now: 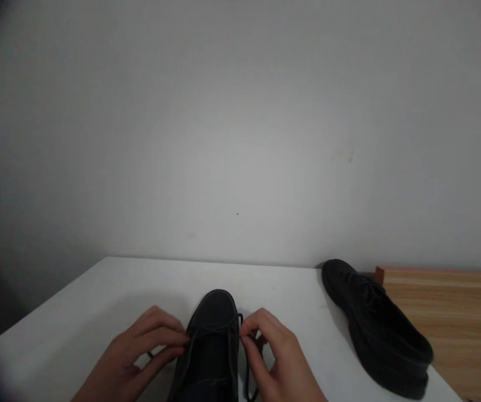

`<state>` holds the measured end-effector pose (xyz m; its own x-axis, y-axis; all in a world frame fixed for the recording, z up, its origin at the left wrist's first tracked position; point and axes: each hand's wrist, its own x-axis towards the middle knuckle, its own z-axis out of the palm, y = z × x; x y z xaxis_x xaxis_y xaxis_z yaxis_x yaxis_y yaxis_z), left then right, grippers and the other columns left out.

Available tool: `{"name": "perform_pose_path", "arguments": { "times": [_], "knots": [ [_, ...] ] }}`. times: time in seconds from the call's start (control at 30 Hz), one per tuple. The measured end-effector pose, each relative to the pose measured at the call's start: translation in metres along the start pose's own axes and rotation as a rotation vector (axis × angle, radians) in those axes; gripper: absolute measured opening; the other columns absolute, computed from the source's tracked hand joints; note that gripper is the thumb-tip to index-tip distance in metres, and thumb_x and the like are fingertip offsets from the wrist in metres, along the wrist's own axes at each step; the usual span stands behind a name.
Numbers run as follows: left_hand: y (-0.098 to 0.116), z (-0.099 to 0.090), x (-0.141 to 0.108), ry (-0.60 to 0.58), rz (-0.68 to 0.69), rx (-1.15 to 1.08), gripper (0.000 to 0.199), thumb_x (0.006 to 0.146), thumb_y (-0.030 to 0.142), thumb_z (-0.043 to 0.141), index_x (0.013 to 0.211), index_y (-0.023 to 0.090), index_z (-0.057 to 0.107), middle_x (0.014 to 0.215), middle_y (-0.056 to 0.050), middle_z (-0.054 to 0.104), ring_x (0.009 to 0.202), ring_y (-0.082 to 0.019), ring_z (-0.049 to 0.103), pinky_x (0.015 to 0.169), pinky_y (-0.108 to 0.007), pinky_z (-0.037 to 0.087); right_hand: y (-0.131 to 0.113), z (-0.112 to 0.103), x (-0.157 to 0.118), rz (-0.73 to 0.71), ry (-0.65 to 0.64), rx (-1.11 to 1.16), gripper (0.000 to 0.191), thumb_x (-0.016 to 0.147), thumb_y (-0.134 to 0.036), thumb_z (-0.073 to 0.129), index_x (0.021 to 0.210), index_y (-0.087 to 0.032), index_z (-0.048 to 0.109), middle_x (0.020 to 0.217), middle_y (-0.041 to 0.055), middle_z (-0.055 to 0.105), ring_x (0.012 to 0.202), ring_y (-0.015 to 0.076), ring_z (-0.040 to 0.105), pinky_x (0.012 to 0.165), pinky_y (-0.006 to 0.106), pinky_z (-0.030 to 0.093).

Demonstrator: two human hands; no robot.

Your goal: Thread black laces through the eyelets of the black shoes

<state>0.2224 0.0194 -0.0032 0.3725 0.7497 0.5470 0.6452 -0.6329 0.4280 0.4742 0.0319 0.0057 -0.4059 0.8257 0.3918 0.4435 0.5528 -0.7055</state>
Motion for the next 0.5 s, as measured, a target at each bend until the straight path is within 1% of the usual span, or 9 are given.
{"name": "perform_pose_path", "arguments": {
  "times": [0.07, 0.13, 0.2, 0.27, 0.37, 0.5],
  "knots": [
    [-0.0024, 0.0006, -0.0008, 0.056, 0.007, 0.053, 0.013, 0.088, 0.025, 0.057, 0.093, 0.030, 0.068, 0.091, -0.002, 0.063, 0.083, -0.015, 0.057, 0.069, -0.022, 0.049, -0.0014, -0.0022, 0.0009, -0.070, 0.007, -0.041, 0.015, 0.094, -0.019, 0.039, 0.087, -0.020, 0.052, 0.086, 0.0050, 0.057, 0.080, 0.0168, 0.056, 0.070, 0.029, 0.047],
    [-0.0048, 0.0014, -0.0025, 0.079, 0.017, 0.080, 0.015, 0.088, 0.026, 0.058, 0.096, 0.032, 0.069, 0.087, -0.002, 0.061, 0.078, -0.014, 0.057, 0.064, -0.020, 0.048, -0.0024, -0.0047, 0.0013, -0.105, -0.004, -0.088, 0.016, 0.093, -0.015, 0.038, 0.089, -0.020, 0.052, 0.091, 0.0064, 0.056, 0.085, 0.0178, 0.056, 0.074, 0.030, 0.047],
    [-0.0058, 0.0014, -0.0039, 0.059, 0.017, 0.048, 0.016, 0.089, 0.027, 0.056, 0.097, 0.032, 0.069, 0.081, -0.001, 0.059, 0.070, -0.012, 0.057, 0.058, -0.018, 0.047, -0.0032, -0.0066, 0.0008, -0.110, -0.026, -0.125, 0.017, 0.092, -0.012, 0.037, 0.091, -0.020, 0.053, 0.093, 0.0071, 0.056, 0.088, 0.0184, 0.055, 0.076, 0.031, 0.047],
    [-0.0043, -0.0003, -0.0040, 0.007, -0.020, 0.000, 0.017, 0.090, 0.028, 0.054, 0.096, 0.030, 0.070, 0.080, 0.000, 0.060, 0.066, -0.010, 0.059, 0.056, -0.015, 0.047, -0.0037, -0.0073, -0.0005, -0.107, -0.041, -0.145, 0.018, 0.091, -0.010, 0.037, 0.091, -0.020, 0.053, 0.093, 0.0074, 0.055, 0.087, 0.0186, 0.055, 0.076, 0.032, 0.047],
    [0.0005, -0.0046, -0.0016, -0.068, -0.050, -0.062, 0.019, 0.090, 0.025, 0.053, 0.098, 0.030, 0.069, 0.081, 0.002, 0.065, 0.068, -0.009, 0.063, 0.061, -0.012, 0.049, -0.0034, -0.0057, -0.0031, -0.108, -0.037, -0.174, 0.018, 0.090, -0.009, 0.039, 0.091, -0.020, 0.053, 0.092, 0.0076, 0.055, 0.086, 0.0193, 0.054, 0.074, 0.033, 0.047],
    [0.0031, -0.0064, 0.0001, -0.061, 0.015, -0.107, 0.023, 0.089, 0.019, 0.051, 0.102, 0.032, 0.066, 0.085, 0.003, 0.070, 0.074, -0.010, 0.067, 0.067, -0.011, 0.051, -0.0019, -0.0012, -0.0055, -0.128, 0.000, -0.163, 0.019, 0.089, -0.008, 0.040, 0.091, -0.019, 0.055, 0.092, 0.0071, 0.056, 0.087, 0.0191, 0.055, 0.075, 0.032, 0.048]
  ]
}}
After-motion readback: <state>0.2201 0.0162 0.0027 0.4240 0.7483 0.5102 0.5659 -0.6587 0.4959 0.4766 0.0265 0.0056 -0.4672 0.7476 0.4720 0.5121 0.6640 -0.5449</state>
